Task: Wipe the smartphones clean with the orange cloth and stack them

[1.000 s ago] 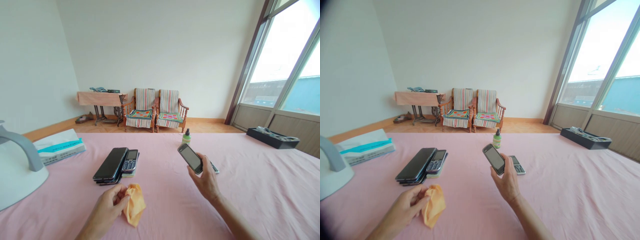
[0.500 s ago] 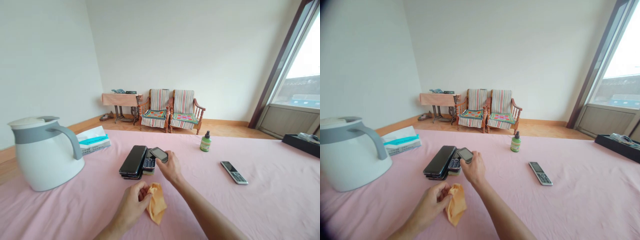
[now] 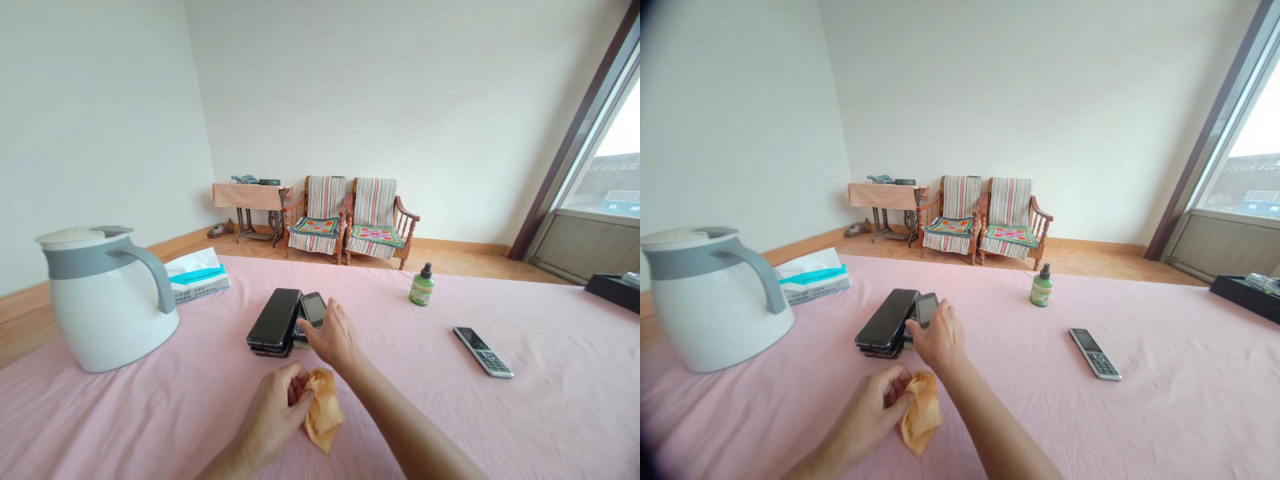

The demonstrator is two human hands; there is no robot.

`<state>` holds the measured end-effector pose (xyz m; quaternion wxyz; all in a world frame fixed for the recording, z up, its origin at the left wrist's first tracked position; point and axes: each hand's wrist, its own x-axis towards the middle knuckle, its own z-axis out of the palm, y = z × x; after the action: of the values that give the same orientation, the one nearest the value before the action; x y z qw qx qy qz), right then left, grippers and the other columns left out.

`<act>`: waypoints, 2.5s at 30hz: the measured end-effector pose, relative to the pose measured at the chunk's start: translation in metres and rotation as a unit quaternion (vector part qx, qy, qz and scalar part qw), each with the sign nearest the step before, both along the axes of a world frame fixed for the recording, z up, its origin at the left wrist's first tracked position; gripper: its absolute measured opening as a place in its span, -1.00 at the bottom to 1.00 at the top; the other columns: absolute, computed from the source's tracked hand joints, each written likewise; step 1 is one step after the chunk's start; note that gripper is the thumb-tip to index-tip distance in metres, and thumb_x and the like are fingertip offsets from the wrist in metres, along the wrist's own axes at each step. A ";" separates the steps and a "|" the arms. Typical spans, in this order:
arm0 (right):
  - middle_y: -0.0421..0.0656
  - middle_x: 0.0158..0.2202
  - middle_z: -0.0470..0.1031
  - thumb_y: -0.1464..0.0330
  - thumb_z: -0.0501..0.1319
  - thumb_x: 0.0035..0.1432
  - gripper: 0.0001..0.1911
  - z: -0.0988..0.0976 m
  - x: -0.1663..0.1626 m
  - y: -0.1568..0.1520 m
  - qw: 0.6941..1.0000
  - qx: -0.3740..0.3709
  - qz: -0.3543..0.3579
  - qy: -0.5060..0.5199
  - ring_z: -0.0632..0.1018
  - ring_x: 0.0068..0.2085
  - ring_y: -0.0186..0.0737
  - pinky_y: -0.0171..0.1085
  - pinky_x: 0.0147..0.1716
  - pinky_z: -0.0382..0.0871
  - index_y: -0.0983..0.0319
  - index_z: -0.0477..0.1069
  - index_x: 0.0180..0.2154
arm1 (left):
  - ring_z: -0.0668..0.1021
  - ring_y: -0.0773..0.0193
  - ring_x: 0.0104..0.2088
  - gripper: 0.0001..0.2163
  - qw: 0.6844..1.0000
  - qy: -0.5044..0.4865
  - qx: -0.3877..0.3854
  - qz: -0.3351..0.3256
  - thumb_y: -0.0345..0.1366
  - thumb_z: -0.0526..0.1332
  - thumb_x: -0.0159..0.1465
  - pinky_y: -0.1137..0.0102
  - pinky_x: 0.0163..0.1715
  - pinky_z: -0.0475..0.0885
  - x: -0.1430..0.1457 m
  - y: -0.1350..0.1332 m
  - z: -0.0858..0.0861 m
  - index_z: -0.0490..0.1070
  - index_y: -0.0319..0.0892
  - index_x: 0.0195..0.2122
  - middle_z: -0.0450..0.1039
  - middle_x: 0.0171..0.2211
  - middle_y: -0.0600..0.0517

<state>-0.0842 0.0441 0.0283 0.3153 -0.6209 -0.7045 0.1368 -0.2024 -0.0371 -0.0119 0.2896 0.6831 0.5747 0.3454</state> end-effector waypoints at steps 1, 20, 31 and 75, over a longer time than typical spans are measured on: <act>0.20 -0.10 0.47 0.04 0.16 0.07 -0.36 0.001 0.001 -0.001 1.000 -0.002 0.007 -0.001 0.50 -0.02 0.11 -0.13 -0.13 0.32 0.40 0.26 0.02 | 0.41 0.32 -0.55 -0.92 1.000 0.001 0.000 -0.001 -0.35 0.11 0.14 0.49 -0.56 0.21 0.000 0.000 0.001 0.36 -0.20 -0.45 0.36 -0.58 0.12; -0.13 -0.38 0.53 0.36 0.21 0.05 -0.76 -0.016 0.019 0.007 0.992 0.052 0.099 0.061 0.53 -0.35 -0.22 -0.32 -0.34 0.34 0.26 0.44 -0.19 | 0.39 0.34 -0.57 -0.91 1.000 0.017 0.009 0.004 -0.33 0.11 0.14 0.51 -0.58 0.20 0.001 0.001 -0.002 0.34 -0.20 -0.47 0.33 -0.59 0.13; -0.13 -0.27 0.50 0.39 0.09 0.15 -0.66 -0.032 0.135 -0.007 0.998 0.068 -0.006 0.000 0.52 -0.40 -0.32 -0.36 -0.34 0.39 0.29 0.35 -0.02 | 0.40 0.32 -0.54 -0.84 1.000 0.016 0.011 -0.015 -0.23 0.10 0.18 0.50 -0.54 0.23 -0.002 0.003 -0.001 0.32 -0.18 -0.46 0.33 -0.56 0.13; -0.13 -0.39 0.54 0.30 0.12 0.10 -0.76 -0.006 0.068 -0.008 0.995 0.075 0.013 0.059 0.54 -0.37 -0.18 -0.33 -0.42 0.31 0.25 0.33 -0.17 | 0.41 0.32 -0.57 -0.87 0.997 0.059 0.036 0.029 -0.29 0.10 0.17 0.48 -0.56 0.18 -0.009 0.000 0.000 0.37 -0.18 -0.45 0.38 -0.59 0.13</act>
<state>-0.0160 0.0365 0.0223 0.4000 -0.5771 -0.7011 0.1243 -0.2117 -0.0369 -0.0115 0.2206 0.6950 0.5976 0.3333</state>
